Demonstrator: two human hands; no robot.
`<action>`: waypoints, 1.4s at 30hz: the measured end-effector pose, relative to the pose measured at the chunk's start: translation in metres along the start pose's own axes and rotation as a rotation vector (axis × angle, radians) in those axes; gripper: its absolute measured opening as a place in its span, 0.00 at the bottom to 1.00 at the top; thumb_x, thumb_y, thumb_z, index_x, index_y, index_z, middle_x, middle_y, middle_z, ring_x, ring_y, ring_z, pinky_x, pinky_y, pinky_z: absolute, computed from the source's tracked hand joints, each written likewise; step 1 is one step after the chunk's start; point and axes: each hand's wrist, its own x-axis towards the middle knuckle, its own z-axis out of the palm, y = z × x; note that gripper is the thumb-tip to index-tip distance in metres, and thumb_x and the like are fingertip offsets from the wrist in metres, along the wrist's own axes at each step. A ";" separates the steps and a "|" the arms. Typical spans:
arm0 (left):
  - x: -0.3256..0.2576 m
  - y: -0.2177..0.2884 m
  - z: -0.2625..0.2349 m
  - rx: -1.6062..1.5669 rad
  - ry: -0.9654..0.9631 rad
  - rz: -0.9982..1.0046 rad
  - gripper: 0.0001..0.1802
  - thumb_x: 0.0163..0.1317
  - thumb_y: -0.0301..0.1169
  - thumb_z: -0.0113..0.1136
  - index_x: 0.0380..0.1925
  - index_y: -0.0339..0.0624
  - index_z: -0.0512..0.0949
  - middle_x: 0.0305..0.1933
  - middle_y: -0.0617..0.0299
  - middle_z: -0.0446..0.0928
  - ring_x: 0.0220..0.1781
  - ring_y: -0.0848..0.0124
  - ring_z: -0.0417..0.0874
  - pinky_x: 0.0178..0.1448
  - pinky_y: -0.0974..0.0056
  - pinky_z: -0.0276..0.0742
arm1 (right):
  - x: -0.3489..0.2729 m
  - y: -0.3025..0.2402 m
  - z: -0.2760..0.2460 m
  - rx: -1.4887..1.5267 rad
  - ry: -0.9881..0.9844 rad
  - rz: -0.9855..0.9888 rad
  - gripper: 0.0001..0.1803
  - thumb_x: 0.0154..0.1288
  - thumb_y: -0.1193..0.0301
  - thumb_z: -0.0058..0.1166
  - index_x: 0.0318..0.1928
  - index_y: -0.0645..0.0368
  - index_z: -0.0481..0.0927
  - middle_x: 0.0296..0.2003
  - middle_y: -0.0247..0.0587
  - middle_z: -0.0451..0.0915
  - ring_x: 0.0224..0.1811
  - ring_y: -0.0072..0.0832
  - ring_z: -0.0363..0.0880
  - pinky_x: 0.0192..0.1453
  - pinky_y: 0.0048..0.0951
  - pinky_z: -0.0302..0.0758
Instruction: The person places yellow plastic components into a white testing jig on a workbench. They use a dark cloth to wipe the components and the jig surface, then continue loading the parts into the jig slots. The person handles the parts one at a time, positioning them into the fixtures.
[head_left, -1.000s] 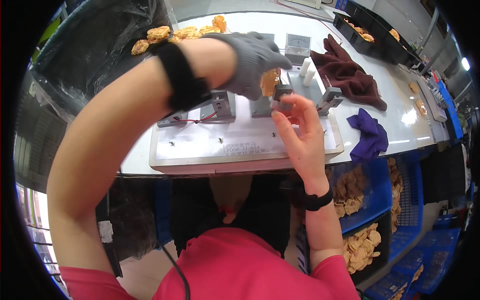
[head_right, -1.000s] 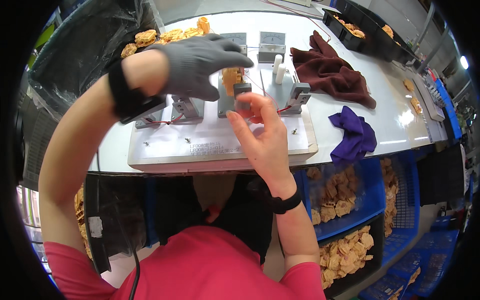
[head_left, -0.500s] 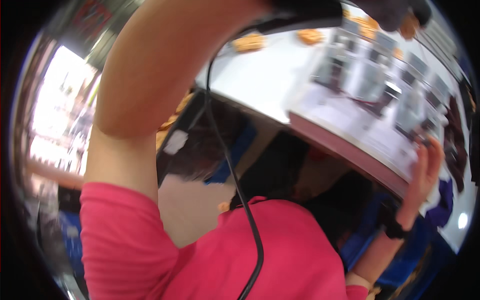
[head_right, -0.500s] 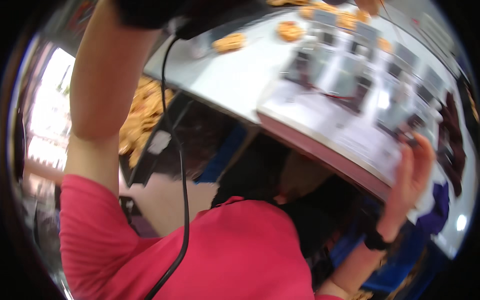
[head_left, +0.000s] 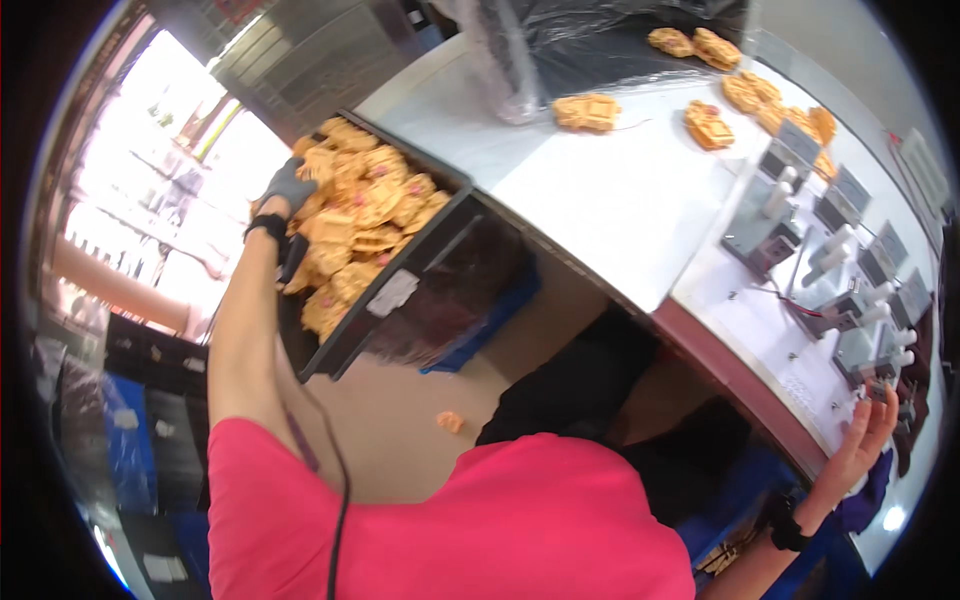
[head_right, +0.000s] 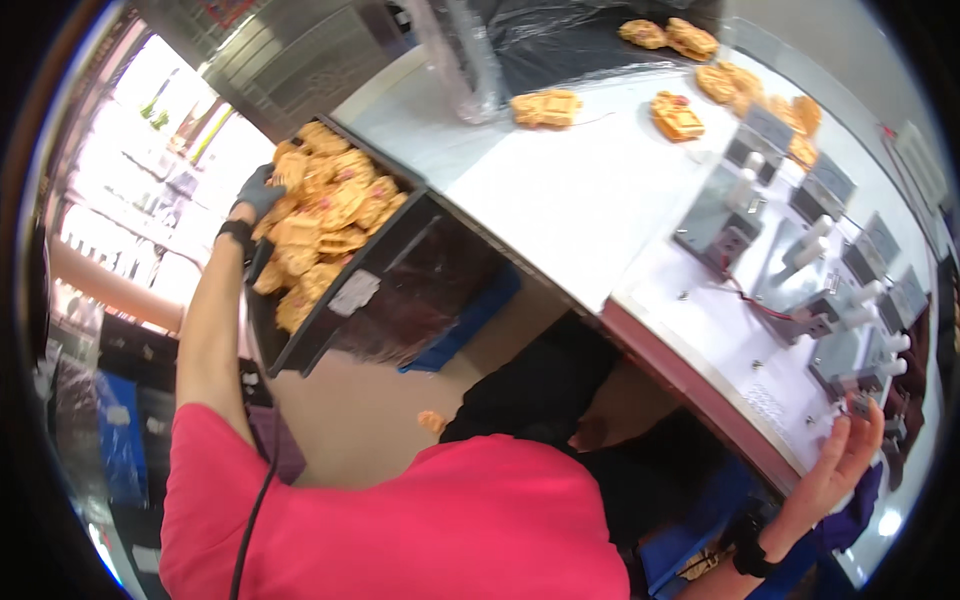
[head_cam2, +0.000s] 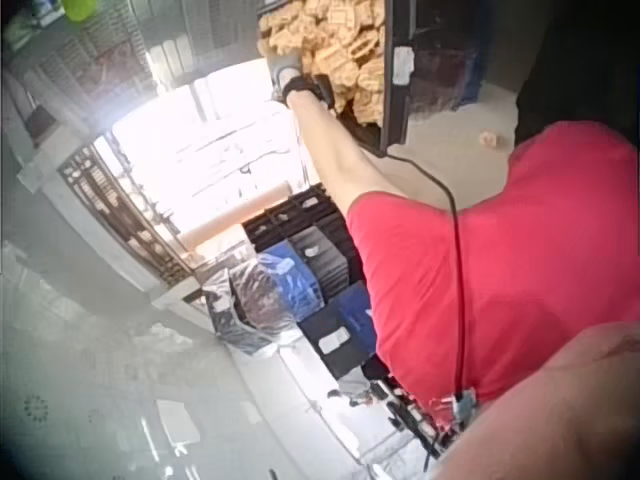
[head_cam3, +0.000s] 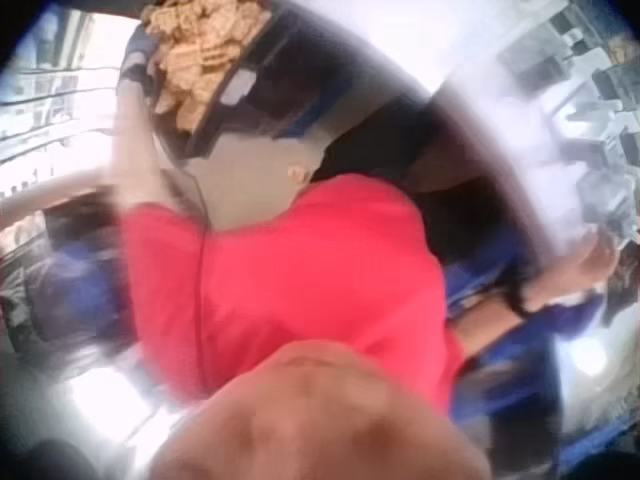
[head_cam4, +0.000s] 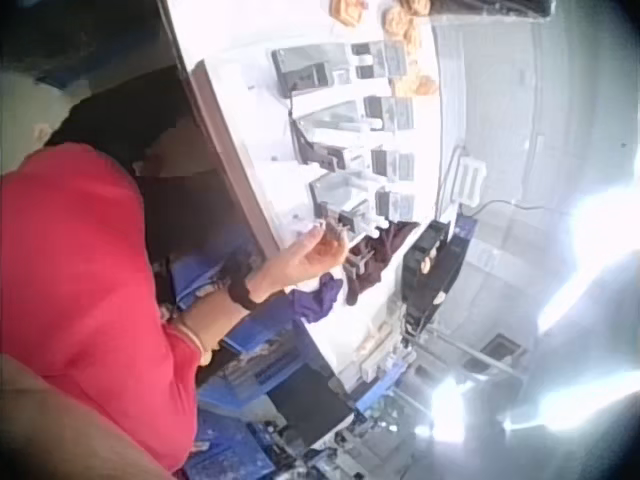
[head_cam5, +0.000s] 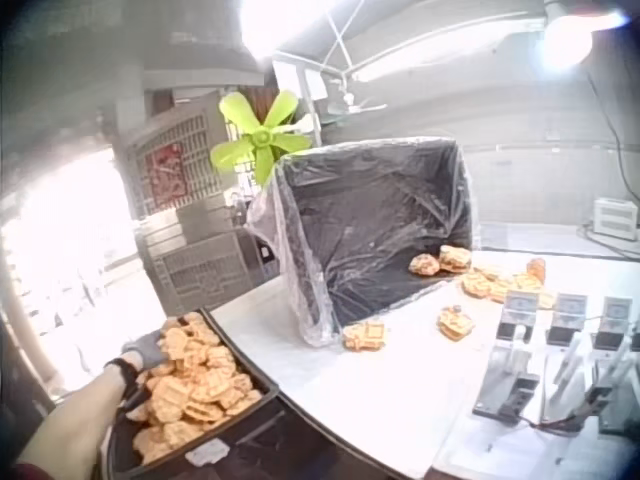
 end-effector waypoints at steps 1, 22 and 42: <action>-0.006 0.045 -0.007 0.018 -0.082 -0.058 0.39 0.55 0.43 0.65 0.68 0.44 0.70 0.67 0.44 0.74 0.68 0.54 0.76 0.70 0.57 0.71 | 0.000 0.001 -0.003 -0.012 0.000 -0.022 0.22 0.77 0.69 0.50 0.69 0.54 0.68 0.57 0.33 0.77 0.55 0.20 0.73 0.52 0.20 0.68; 0.001 0.455 0.083 -0.472 -0.360 0.503 0.36 0.59 0.42 0.59 0.69 0.49 0.67 0.62 0.47 0.76 0.64 0.55 0.77 0.68 0.57 0.72 | -0.009 -0.027 0.014 0.000 0.093 -0.164 0.26 0.72 0.79 0.49 0.70 0.62 0.66 0.56 0.39 0.72 0.53 0.24 0.70 0.62 0.27 0.67; -0.140 0.459 -0.029 -1.799 -1.577 0.075 0.26 0.74 0.55 0.49 0.50 0.41 0.76 0.33 0.61 0.81 0.25 0.76 0.77 0.21 0.75 0.68 | -0.020 -0.123 0.150 0.329 -0.341 -0.060 0.29 0.68 0.71 0.61 0.67 0.60 0.69 0.56 0.48 0.76 0.57 0.32 0.77 0.57 0.31 0.75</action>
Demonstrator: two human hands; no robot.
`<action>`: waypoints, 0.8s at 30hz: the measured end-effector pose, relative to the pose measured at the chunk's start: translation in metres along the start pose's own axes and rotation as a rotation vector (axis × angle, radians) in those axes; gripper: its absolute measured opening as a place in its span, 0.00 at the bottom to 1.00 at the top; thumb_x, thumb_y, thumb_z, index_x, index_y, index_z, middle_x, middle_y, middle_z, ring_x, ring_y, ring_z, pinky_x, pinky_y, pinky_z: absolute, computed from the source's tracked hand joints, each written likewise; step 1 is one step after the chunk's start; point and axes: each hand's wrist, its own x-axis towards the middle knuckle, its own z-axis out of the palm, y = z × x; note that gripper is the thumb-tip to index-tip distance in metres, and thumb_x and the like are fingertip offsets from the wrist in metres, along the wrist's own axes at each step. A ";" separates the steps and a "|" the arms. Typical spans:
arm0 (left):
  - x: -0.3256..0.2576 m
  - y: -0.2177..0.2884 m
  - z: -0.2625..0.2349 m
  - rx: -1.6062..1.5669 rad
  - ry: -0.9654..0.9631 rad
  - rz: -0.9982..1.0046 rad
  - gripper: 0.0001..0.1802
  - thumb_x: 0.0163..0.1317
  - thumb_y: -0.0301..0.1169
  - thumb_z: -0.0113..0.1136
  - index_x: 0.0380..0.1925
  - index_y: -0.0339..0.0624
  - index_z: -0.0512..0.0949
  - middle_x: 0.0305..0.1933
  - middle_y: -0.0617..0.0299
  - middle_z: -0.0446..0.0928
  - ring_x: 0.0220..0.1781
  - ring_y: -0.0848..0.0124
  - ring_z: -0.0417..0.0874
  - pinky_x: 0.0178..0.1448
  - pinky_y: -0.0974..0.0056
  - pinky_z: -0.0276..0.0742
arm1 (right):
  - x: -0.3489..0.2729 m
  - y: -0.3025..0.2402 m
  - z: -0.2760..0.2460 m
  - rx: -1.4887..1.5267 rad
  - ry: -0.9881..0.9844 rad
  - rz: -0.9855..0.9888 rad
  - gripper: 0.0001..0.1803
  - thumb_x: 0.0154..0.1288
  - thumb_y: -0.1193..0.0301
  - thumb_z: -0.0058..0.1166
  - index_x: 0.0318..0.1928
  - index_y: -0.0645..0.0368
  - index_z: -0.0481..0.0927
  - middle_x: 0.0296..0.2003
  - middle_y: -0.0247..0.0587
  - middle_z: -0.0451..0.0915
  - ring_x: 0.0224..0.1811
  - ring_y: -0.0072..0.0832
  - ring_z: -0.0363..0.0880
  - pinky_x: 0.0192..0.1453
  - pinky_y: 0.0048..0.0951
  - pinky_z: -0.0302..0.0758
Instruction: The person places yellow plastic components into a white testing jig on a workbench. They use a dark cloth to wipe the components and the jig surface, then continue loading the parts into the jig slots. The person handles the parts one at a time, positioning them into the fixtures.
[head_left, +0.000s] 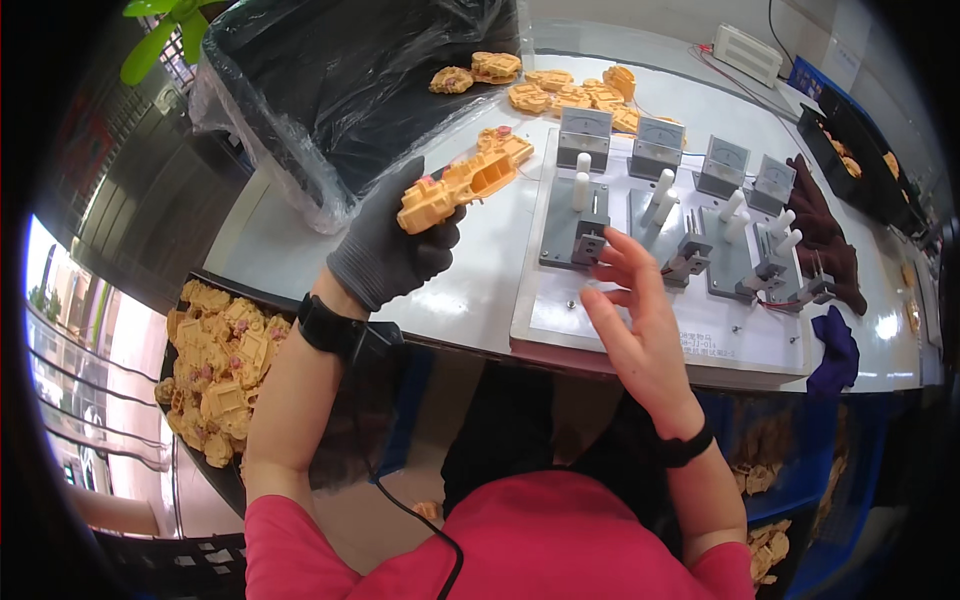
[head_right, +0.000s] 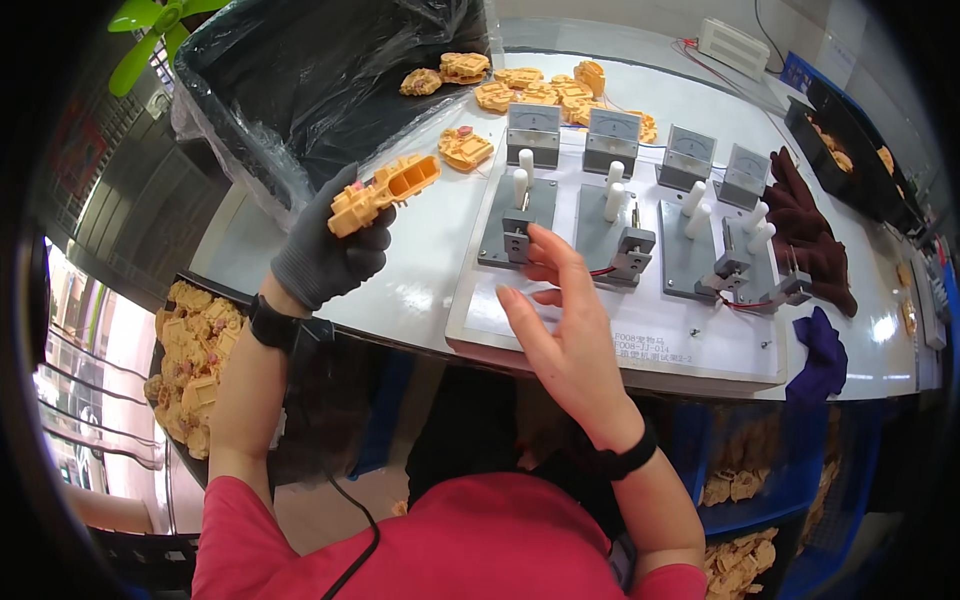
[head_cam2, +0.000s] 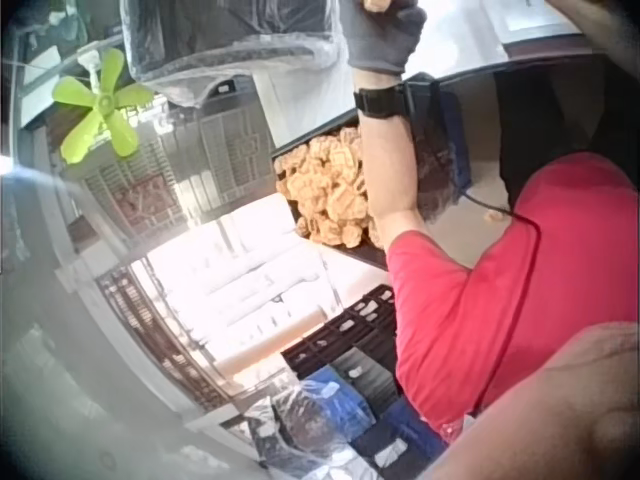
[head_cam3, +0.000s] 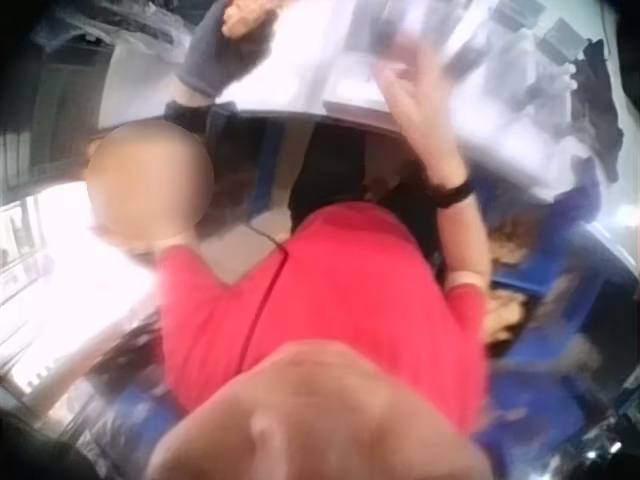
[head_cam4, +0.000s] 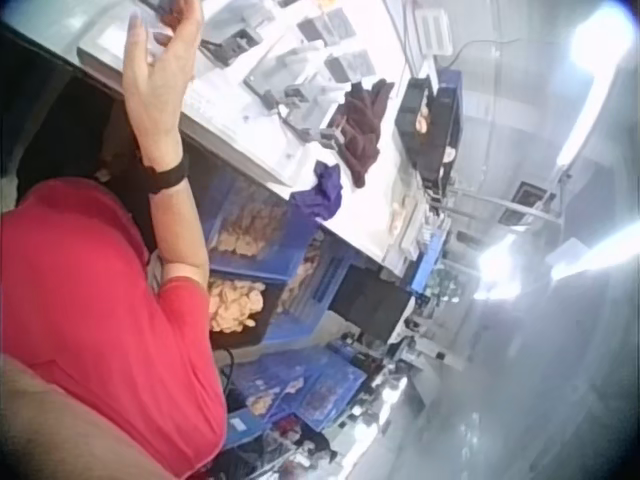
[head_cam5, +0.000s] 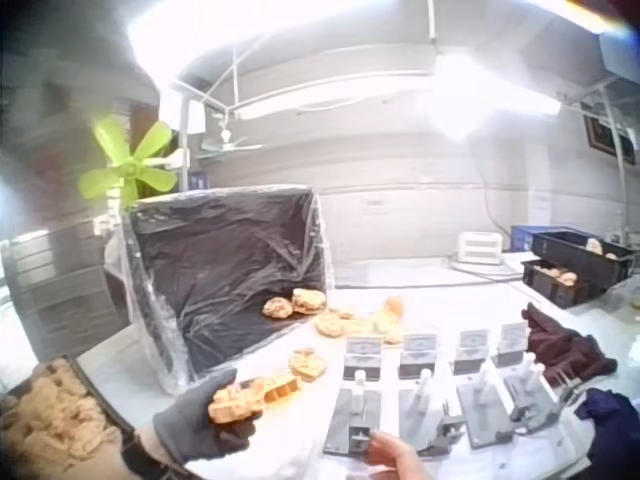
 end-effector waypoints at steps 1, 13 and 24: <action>-0.001 -0.004 0.007 -0.064 0.007 -0.008 0.27 0.75 0.54 0.48 0.50 0.40 0.75 0.33 0.62 0.80 0.22 0.78 0.74 0.21 0.75 0.67 | 0.002 0.004 0.003 0.009 0.006 0.003 0.29 0.69 0.71 0.61 0.68 0.60 0.68 0.56 0.48 0.77 0.57 0.33 0.77 0.58 0.32 0.74; 0.016 -0.011 -0.010 -0.207 -0.194 -0.192 0.27 0.76 0.54 0.46 0.46 0.37 0.73 0.29 0.66 0.72 0.19 0.82 0.64 0.19 0.77 0.61 | -0.001 0.014 0.002 0.119 -0.080 -0.050 0.23 0.67 0.71 0.63 0.60 0.60 0.74 0.54 0.41 0.79 0.53 0.29 0.80 0.61 0.30 0.74; 0.062 0.010 -0.001 0.021 -0.061 -0.170 0.24 0.74 0.54 0.51 0.43 0.42 0.76 0.27 0.67 0.74 0.19 0.82 0.67 0.20 0.76 0.63 | -0.001 0.010 0.000 0.090 -0.059 -0.094 0.23 0.66 0.69 0.64 0.59 0.60 0.75 0.51 0.43 0.79 0.50 0.32 0.81 0.57 0.31 0.77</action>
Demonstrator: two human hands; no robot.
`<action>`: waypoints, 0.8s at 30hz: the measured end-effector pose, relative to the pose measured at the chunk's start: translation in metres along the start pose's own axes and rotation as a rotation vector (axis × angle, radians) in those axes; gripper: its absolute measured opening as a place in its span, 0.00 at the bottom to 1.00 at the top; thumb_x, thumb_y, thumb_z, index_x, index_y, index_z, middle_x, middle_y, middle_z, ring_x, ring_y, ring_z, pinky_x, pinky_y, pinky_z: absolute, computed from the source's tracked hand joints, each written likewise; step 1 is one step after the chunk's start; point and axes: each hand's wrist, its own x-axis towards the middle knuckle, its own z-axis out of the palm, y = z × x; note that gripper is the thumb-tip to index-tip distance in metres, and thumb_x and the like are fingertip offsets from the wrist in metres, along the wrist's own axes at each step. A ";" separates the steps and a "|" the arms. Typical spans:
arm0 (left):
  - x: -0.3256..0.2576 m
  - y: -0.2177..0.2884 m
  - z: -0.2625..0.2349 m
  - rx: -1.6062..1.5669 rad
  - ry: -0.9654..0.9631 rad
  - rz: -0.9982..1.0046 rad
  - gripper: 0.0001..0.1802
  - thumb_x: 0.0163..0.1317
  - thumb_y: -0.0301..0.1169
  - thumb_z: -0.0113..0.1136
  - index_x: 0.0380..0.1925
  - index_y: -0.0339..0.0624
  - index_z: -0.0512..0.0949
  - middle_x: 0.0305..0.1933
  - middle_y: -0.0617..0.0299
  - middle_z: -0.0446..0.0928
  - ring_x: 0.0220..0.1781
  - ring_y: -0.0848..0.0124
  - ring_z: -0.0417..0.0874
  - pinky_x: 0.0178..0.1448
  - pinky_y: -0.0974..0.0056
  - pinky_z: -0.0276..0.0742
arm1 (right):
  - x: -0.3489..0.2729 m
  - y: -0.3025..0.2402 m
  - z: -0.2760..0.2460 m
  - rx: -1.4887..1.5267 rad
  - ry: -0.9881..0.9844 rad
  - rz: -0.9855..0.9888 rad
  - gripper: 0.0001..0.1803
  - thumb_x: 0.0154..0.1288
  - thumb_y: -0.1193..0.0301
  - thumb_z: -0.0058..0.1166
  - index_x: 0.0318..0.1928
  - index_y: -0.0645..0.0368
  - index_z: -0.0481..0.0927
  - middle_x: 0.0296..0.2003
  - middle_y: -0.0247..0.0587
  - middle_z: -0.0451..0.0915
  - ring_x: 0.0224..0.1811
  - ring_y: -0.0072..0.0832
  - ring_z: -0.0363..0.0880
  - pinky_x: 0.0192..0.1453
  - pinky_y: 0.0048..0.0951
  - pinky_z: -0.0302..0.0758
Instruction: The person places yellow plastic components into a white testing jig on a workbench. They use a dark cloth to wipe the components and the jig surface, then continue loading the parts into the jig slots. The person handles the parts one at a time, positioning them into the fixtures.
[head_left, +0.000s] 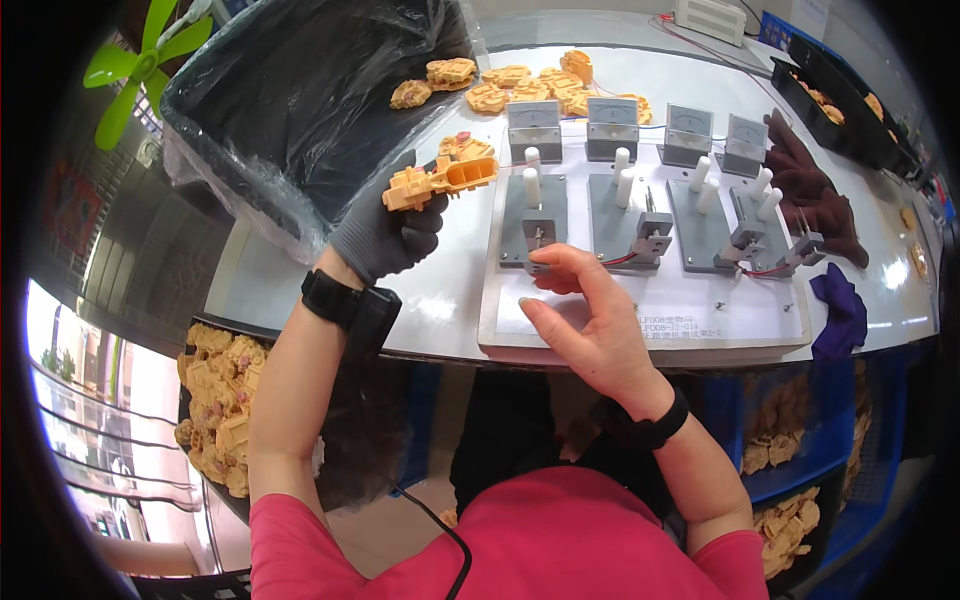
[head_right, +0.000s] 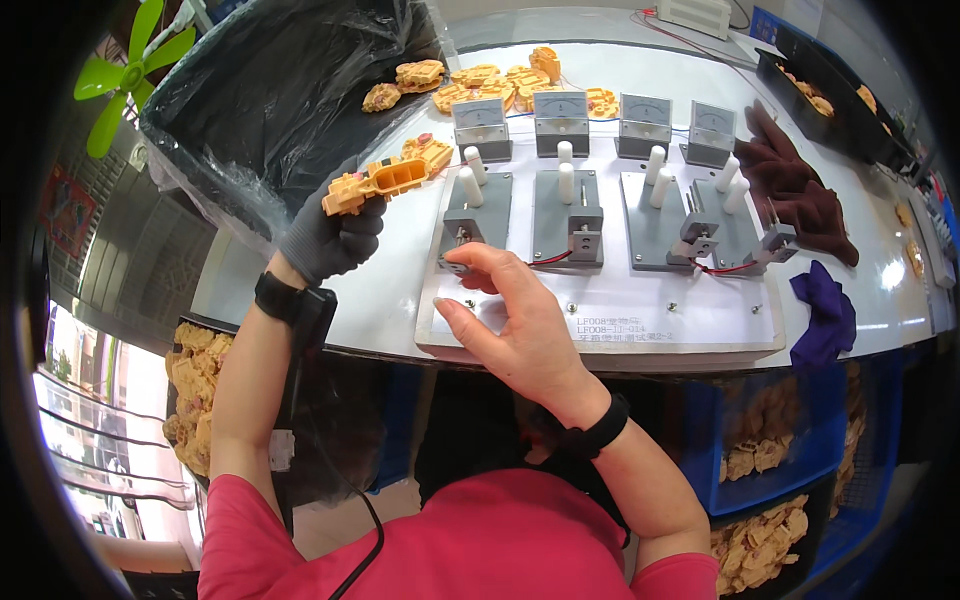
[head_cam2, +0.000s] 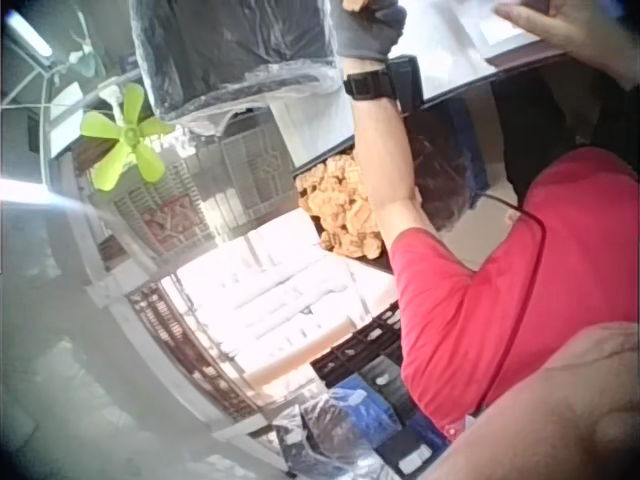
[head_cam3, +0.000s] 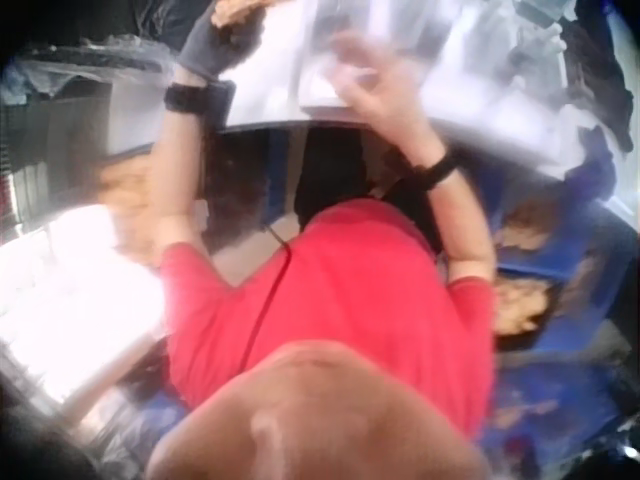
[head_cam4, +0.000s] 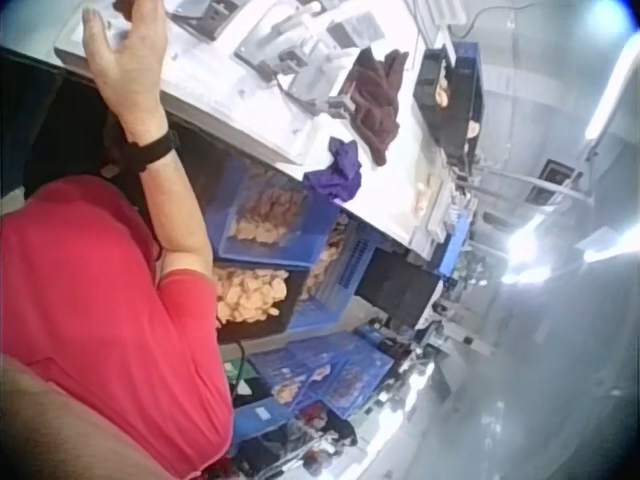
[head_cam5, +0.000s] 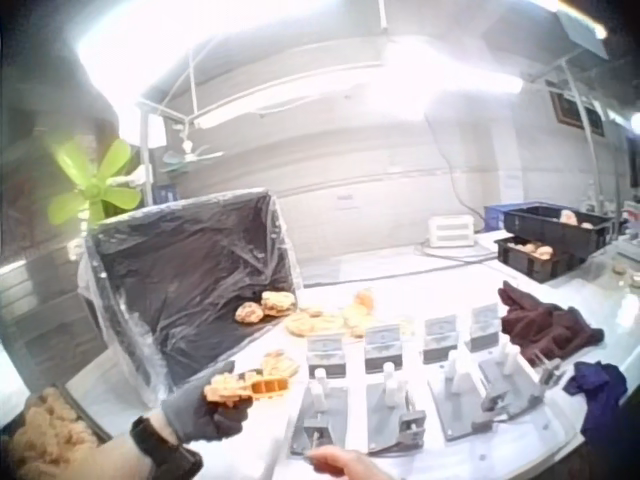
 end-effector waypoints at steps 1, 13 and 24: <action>0.006 0.003 0.005 0.030 0.046 0.021 0.24 0.73 0.55 0.51 0.43 0.43 0.77 0.27 0.67 0.75 0.19 0.81 0.68 0.21 0.76 0.63 | 0.000 0.000 0.000 0.005 0.001 0.001 0.23 0.66 0.69 0.64 0.59 0.60 0.75 0.51 0.43 0.79 0.50 0.32 0.81 0.57 0.31 0.77; 0.044 -0.010 0.066 1.304 0.222 0.814 0.30 0.72 0.58 0.50 0.57 0.44 0.79 0.42 0.56 0.84 0.38 0.69 0.84 0.39 0.66 0.78 | 0.001 0.001 0.002 -0.009 0.023 -0.071 0.23 0.64 0.68 0.64 0.58 0.59 0.75 0.48 0.45 0.79 0.47 0.34 0.81 0.53 0.32 0.77; 0.028 -0.021 0.108 1.893 0.001 0.498 0.31 0.77 0.51 0.40 0.71 0.44 0.66 0.62 0.44 0.78 0.63 0.52 0.79 0.65 0.58 0.71 | -0.001 0.003 0.002 -0.066 0.044 -0.088 0.25 0.64 0.68 0.64 0.60 0.59 0.74 0.49 0.45 0.80 0.47 0.34 0.81 0.51 0.34 0.77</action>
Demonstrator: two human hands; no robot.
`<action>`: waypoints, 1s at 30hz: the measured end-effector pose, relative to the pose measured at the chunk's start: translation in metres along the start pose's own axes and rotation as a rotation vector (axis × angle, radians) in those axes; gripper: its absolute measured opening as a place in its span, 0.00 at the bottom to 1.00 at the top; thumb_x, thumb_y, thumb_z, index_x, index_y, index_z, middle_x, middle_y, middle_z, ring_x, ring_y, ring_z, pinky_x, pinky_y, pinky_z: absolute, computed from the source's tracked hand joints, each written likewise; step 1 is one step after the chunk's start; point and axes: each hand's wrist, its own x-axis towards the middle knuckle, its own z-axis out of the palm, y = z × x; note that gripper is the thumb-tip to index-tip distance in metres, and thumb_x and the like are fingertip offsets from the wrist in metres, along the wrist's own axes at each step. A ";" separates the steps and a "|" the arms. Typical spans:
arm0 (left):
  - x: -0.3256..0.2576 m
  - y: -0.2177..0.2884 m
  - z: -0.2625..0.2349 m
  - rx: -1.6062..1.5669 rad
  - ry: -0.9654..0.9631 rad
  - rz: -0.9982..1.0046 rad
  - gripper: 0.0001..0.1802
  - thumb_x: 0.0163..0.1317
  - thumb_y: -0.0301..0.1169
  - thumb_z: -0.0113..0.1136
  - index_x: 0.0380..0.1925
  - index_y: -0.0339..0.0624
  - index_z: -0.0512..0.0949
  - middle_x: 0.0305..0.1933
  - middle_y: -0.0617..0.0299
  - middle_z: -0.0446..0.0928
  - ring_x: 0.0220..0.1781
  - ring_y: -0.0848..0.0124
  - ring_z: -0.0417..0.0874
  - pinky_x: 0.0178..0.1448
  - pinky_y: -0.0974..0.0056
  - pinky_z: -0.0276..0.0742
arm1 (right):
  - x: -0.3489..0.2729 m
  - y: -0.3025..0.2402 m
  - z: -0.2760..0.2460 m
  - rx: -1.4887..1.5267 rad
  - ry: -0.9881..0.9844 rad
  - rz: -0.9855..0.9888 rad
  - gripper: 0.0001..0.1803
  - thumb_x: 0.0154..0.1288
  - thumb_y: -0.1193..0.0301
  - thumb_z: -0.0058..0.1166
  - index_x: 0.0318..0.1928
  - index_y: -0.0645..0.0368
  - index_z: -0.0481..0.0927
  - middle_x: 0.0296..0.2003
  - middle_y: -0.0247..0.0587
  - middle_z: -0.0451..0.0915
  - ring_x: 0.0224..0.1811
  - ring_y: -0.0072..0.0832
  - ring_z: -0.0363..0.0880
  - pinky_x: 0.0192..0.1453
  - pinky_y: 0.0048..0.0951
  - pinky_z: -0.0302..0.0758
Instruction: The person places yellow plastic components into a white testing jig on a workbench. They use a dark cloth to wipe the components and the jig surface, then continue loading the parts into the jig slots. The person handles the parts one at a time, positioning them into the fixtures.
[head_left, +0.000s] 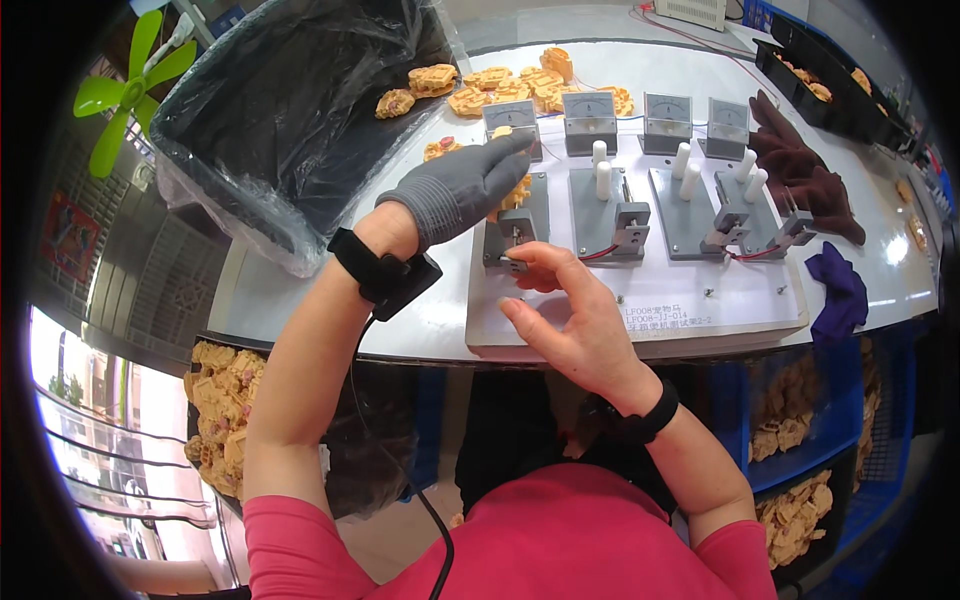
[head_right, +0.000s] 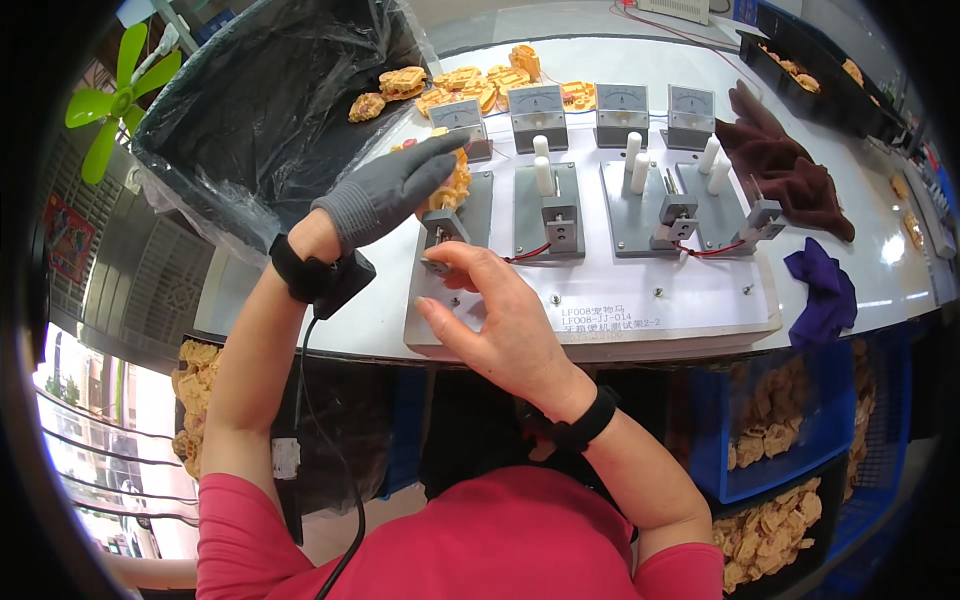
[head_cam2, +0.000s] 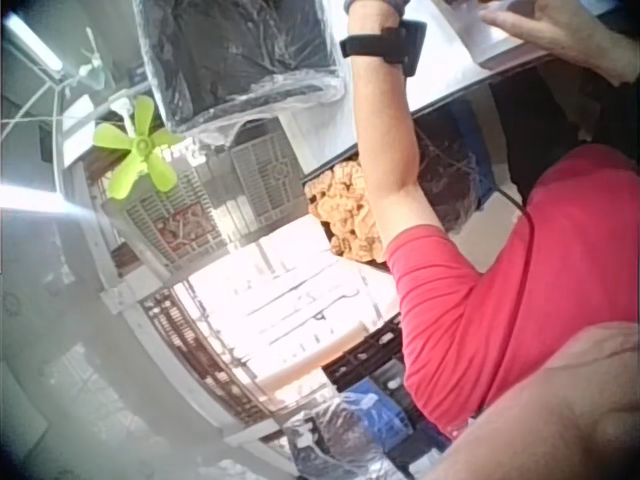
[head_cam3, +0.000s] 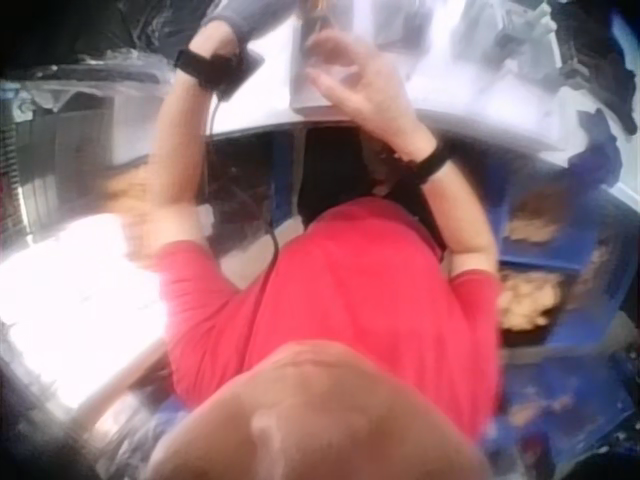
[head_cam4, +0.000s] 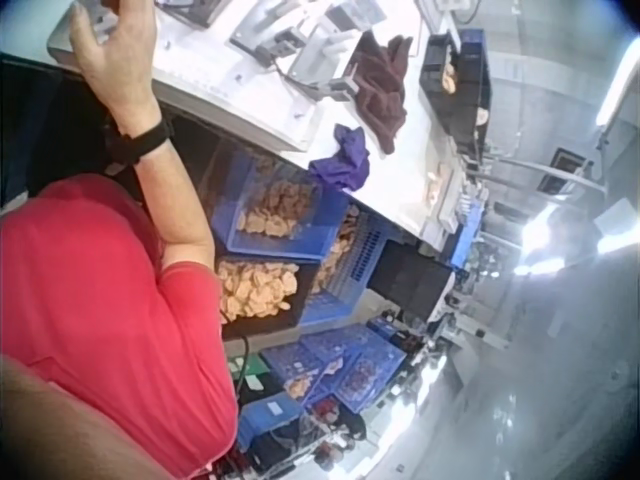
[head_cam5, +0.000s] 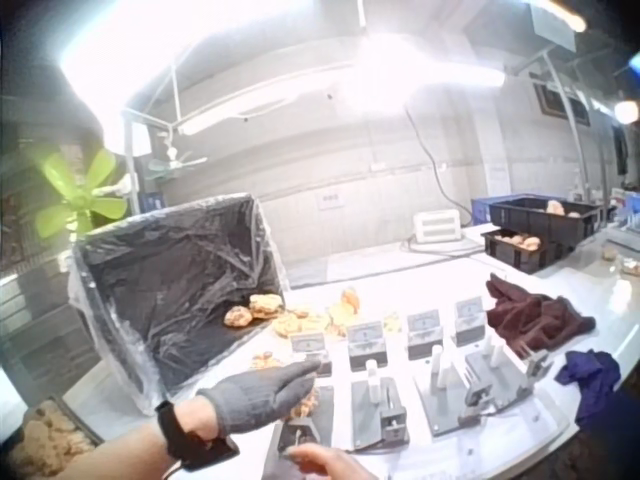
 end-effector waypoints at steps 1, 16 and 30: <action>0.001 -0.003 0.001 -0.012 -0.022 0.014 0.32 0.77 0.51 0.40 0.72 0.45 0.64 0.64 0.44 0.76 0.65 0.52 0.77 0.67 0.58 0.70 | -0.001 0.000 0.000 -0.011 0.001 0.001 0.26 0.65 0.68 0.64 0.61 0.59 0.73 0.50 0.45 0.80 0.47 0.34 0.81 0.52 0.34 0.77; -0.005 -0.115 -0.020 -0.019 0.029 -0.425 0.42 0.66 0.57 0.55 0.75 0.50 0.60 0.64 0.45 0.73 0.59 0.57 0.78 0.63 0.59 0.74 | -0.009 -0.021 -0.024 -0.292 0.064 -0.060 0.20 0.60 0.79 0.63 0.54 0.61 0.77 0.48 0.48 0.76 0.51 0.44 0.76 0.57 0.40 0.74; 0.073 -0.151 0.041 0.312 0.069 -0.578 0.35 0.49 0.45 0.70 0.59 0.50 0.74 0.66 0.47 0.67 0.64 0.49 0.76 0.67 0.54 0.74 | -0.018 -0.005 -0.036 -0.556 -0.025 -0.170 0.12 0.56 0.78 0.67 0.42 0.54 0.83 0.41 0.34 0.81 0.43 0.34 0.79 0.49 0.35 0.71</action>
